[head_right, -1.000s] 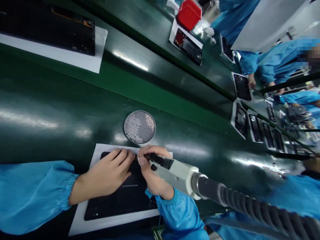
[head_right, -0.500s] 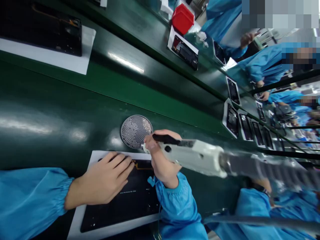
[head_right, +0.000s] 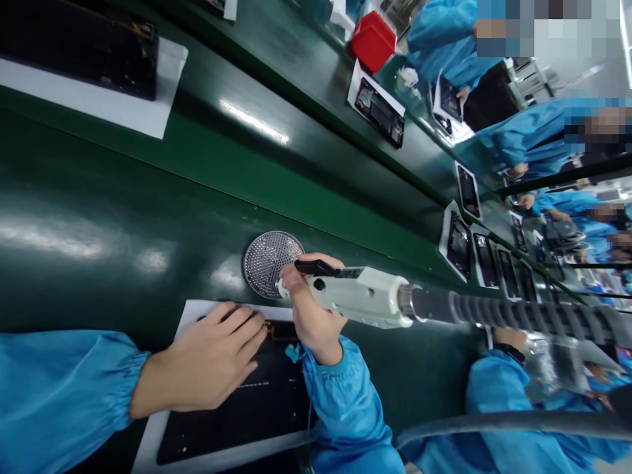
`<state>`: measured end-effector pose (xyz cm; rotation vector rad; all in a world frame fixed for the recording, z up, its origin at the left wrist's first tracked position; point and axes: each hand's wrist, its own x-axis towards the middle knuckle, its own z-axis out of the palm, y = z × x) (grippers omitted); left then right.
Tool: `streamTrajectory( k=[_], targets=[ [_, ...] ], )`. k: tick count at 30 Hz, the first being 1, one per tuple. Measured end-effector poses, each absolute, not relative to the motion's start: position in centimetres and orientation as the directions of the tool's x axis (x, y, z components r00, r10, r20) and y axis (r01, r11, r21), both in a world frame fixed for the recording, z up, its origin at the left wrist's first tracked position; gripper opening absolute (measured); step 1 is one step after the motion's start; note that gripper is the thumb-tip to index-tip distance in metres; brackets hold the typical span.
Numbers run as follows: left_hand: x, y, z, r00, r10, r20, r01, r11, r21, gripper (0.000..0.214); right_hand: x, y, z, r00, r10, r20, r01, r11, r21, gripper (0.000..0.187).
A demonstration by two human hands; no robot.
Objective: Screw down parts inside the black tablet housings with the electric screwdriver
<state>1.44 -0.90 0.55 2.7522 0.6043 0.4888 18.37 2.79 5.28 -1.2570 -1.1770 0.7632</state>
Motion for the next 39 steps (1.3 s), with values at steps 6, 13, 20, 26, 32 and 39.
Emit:
streamTrajectory(
  k=[6, 13, 20, 26, 32, 39],
  targets=[
    [1.5, -1.1, 0.3, 0.862, 0.434, 0.262, 0.349, -0.883, 0.315, 0.048, 18.1, 2.8, 5.3, 0.299, 0.919, 0.259, 0.080, 0.246, -0.966, 0.022],
    [1.4, -1.2, 0.3, 0.864, 0.426, 0.267, 0.341, -0.887, 0.310, 0.048, 18.2, 3.1, 4.9, 0.299, 0.921, 0.251, 0.094, 0.233, -0.968, 0.018],
    [1.5, -0.6, 0.3, 0.841, 0.466, 0.277, 0.350, -0.857, 0.379, 0.040, 18.6, 1.7, 7.0, 0.320, 0.898, 0.303, 0.066, 0.298, -0.952, 0.022],
    [1.4, -0.5, 0.1, 0.835, 0.469, 0.288, 0.338, -0.850, 0.404, 0.035, 18.7, -2.1, 7.1, 0.210, 0.943, 0.257, 0.035, 0.256, -0.966, 0.026],
    [1.5, -0.6, -0.1, 0.839, 0.462, 0.288, 0.326, -0.851, 0.412, 0.033, 18.4, -3.2, 5.2, 0.163, 0.963, 0.217, 0.033, 0.214, -0.976, 0.029],
    [1.6, -0.4, 0.2, 0.832, 0.455, 0.316, 0.324, -0.863, 0.388, 0.031, 18.3, -3.0, 5.3, 0.177, 0.959, 0.221, 0.069, 0.212, -0.975, 0.026]
  ],
)
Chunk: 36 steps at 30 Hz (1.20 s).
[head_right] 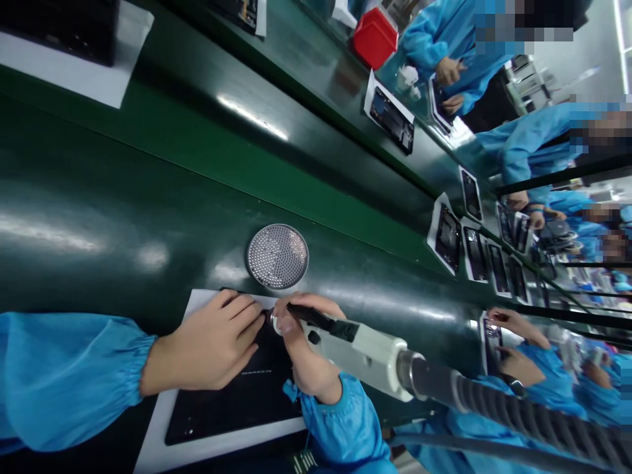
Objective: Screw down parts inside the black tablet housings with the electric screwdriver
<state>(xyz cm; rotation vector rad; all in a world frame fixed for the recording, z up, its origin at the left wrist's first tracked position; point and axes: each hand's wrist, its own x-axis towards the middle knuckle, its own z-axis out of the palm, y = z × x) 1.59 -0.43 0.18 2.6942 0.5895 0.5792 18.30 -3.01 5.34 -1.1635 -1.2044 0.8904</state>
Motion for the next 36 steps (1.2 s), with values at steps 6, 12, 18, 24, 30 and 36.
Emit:
streamTrajectory(
  k=[6, 12, 18, 24, 30, 36],
  targets=[
    [1.5, -0.6, 0.2, 0.833, 0.449, 0.324, 0.320, -0.868, 0.380, 0.032, 18.4, -3.2, 5.1, 0.156, 0.962, 0.222, 0.062, 0.214, -0.975, 0.027],
    [1.6, -0.6, 0.1, 0.840, 0.447, 0.307, 0.319, -0.866, 0.386, 0.032, 18.3, -3.2, 5.0, 0.142, 0.968, 0.207, 0.048, 0.202, -0.978, 0.026],
    [1.4, -0.5, 0.1, 0.834, 0.466, 0.297, 0.321, -0.846, 0.425, 0.029, 18.4, -3.6, 4.1, 0.104, 0.970, 0.218, 0.067, 0.212, -0.975, 0.022],
    [1.1, -0.5, -0.2, 0.811, 0.511, 0.286, 0.361, -0.821, 0.443, 0.029, 19.2, -2.3, 5.1, 0.189, 0.950, 0.248, 0.068, 0.239, -0.969, 0.026],
    [1.2, 0.3, 0.3, 0.793, 0.595, 0.130, 0.465, -0.730, 0.501, 0.035, 22.4, 1.0, 9.8, 0.483, 0.789, 0.380, 0.087, 0.389, -0.917, 0.022],
    [2.1, 1.9, 0.5, 0.775, 0.629, -0.063, 0.601, -0.702, 0.381, 0.025, 26.1, 2.1, 9.2, 0.636, 0.672, 0.379, 0.153, 0.373, -0.915, 0.025]
  ],
)
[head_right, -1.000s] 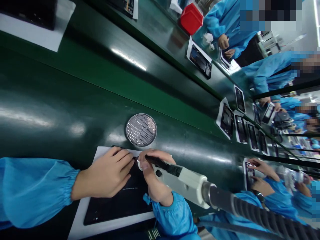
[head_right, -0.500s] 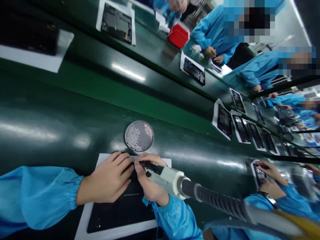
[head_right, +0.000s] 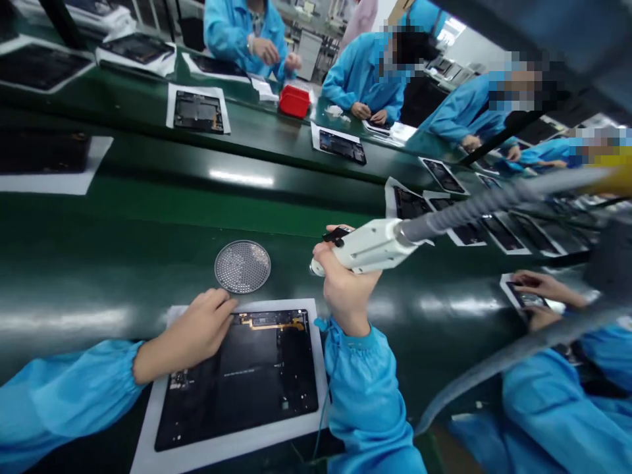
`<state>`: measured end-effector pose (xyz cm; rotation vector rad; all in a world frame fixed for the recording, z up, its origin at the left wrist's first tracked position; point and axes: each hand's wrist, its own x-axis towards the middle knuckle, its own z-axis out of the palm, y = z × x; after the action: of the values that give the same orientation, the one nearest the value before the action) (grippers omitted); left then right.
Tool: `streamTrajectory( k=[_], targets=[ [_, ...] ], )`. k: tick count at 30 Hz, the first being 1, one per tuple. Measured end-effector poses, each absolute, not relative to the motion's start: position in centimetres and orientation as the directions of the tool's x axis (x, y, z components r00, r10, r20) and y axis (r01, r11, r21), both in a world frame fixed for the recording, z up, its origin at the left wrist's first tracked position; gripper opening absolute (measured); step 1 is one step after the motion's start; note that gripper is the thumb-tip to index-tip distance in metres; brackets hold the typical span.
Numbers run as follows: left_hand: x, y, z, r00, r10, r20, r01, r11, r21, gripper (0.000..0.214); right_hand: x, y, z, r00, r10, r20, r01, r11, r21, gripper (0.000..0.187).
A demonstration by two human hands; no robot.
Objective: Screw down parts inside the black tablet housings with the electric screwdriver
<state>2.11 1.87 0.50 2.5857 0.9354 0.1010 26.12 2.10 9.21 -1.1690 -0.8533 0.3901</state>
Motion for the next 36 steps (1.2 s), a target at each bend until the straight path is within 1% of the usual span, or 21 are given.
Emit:
streamTrajectory(
  k=[2, 4, 7, 9, 10, 12, 15, 18, 20, 21, 23, 25, 28, 30, 32, 34, 35, 36],
  targets=[
    [2.3, 1.5, 0.2, 0.778, 0.625, -0.066, 0.617, -0.739, 0.270, 0.027, 27.2, 2.1, 9.0, 0.658, 0.635, 0.405, 0.185, 0.385, -0.904, 0.022],
    [1.9, 0.6, 0.1, 0.786, 0.618, -0.019, 0.610, -0.769, 0.190, 0.029, 28.2, 1.9, 9.4, 0.675, 0.599, 0.431, 0.209, 0.405, -0.890, 0.021],
    [0.7, -0.1, 1.0, 0.802, 0.583, 0.134, 0.562, -0.811, 0.165, 0.035, 29.6, 1.2, 10.9, 0.719, 0.539, 0.439, 0.199, 0.446, -0.873, 0.026],
    [0.0, 1.3, 2.5, 0.807, 0.551, 0.213, 0.529, -0.835, 0.152, 0.036, 30.5, 0.6, 11.9, 0.759, 0.487, 0.432, 0.173, 0.488, -0.855, 0.026],
    [-0.2, 2.8, 3.6, 0.807, 0.542, 0.234, 0.526, -0.840, 0.131, 0.033, 30.9, 0.3, 12.3, 0.780, 0.459, 0.426, 0.161, 0.511, -0.844, 0.027],
    [0.0, 7.5, 6.2, 0.791, 0.568, 0.228, 0.568, -0.820, 0.073, 0.025, 31.5, 0.0, 12.8, 0.813, 0.411, 0.412, 0.146, 0.540, -0.829, 0.028],
    [1.2, 17.2, 10.3, 0.703, 0.690, 0.171, 0.699, -0.715, 0.009, 0.024, 32.3, 0.1, 12.6, 0.842, 0.364, 0.397, 0.148, 0.554, -0.820, 0.029],
    [2.8, 26.0, 13.3, 0.635, 0.746, 0.200, 0.765, -0.643, -0.030, 0.023, 32.9, 0.5, 11.5, 0.823, 0.403, 0.400, 0.156, 0.516, -0.842, 0.033],
    [3.8, 29.6, 14.2, 0.589, 0.778, 0.218, 0.803, -0.594, -0.049, 0.017, 33.1, 0.8, 10.5, 0.793, 0.459, 0.399, 0.171, 0.461, -0.871, 0.034],
    [4.3, 30.6, 14.2, 0.565, 0.795, 0.223, 0.821, -0.567, -0.058, 0.019, 33.2, 1.0, 10.1, 0.782, 0.481, 0.396, 0.179, 0.435, -0.882, 0.033],
    [5.1, 31.0, 13.5, 0.535, 0.816, 0.220, 0.843, -0.532, -0.076, 0.029, 33.2, 1.3, 9.3, 0.763, 0.516, 0.391, 0.190, 0.399, -0.897, 0.032],
    [6.0, 29.9, 12.1, 0.554, 0.810, 0.193, 0.832, -0.547, -0.091, 0.030, 33.2, 1.6, 9.0, 0.739, 0.545, 0.397, 0.214, 0.369, -0.905, 0.033],
    [7.6, 25.9, 10.6, 0.673, 0.731, 0.110, 0.739, -0.667, -0.089, 0.015, 32.8, 2.3, 8.8, 0.694, 0.597, 0.403, 0.270, 0.303, -0.914, 0.036],
    [8.6, 22.1, 10.9, 0.778, 0.626, 0.053, 0.629, -0.776, -0.053, 0.017, 32.3, 2.9, 8.7, 0.658, 0.651, 0.380, 0.278, 0.259, -0.925, 0.040],
    [9.2, 17.5, 12.4, 0.870, 0.491, 0.028, 0.491, -0.871, 0.010, 0.019, 31.8, 3.4, 8.4, 0.600, 0.726, 0.336, 0.260, 0.220, -0.940, 0.045],
    [8.8, 12.6, 14.7, 0.930, 0.359, 0.074, 0.353, -0.932, 0.085, 0.020, 31.1, 3.9, 7.9, 0.515, 0.807, 0.290, 0.246, 0.185, -0.951, 0.048],
    [8.2, 10.2, 15.8, 0.955, 0.253, 0.154, 0.228, -0.960, 0.161, 0.023, 30.9, 4.0, 7.7, 0.468, 0.841, 0.272, 0.245, 0.171, -0.954, 0.049],
    [7.3, 8.1, 16.7, 0.951, 0.188, 0.246, 0.135, -0.967, 0.216, 0.024, 30.6, 4.1, 7.5, 0.422, 0.869, 0.259, 0.248, 0.164, -0.955, 0.049]
  ],
)
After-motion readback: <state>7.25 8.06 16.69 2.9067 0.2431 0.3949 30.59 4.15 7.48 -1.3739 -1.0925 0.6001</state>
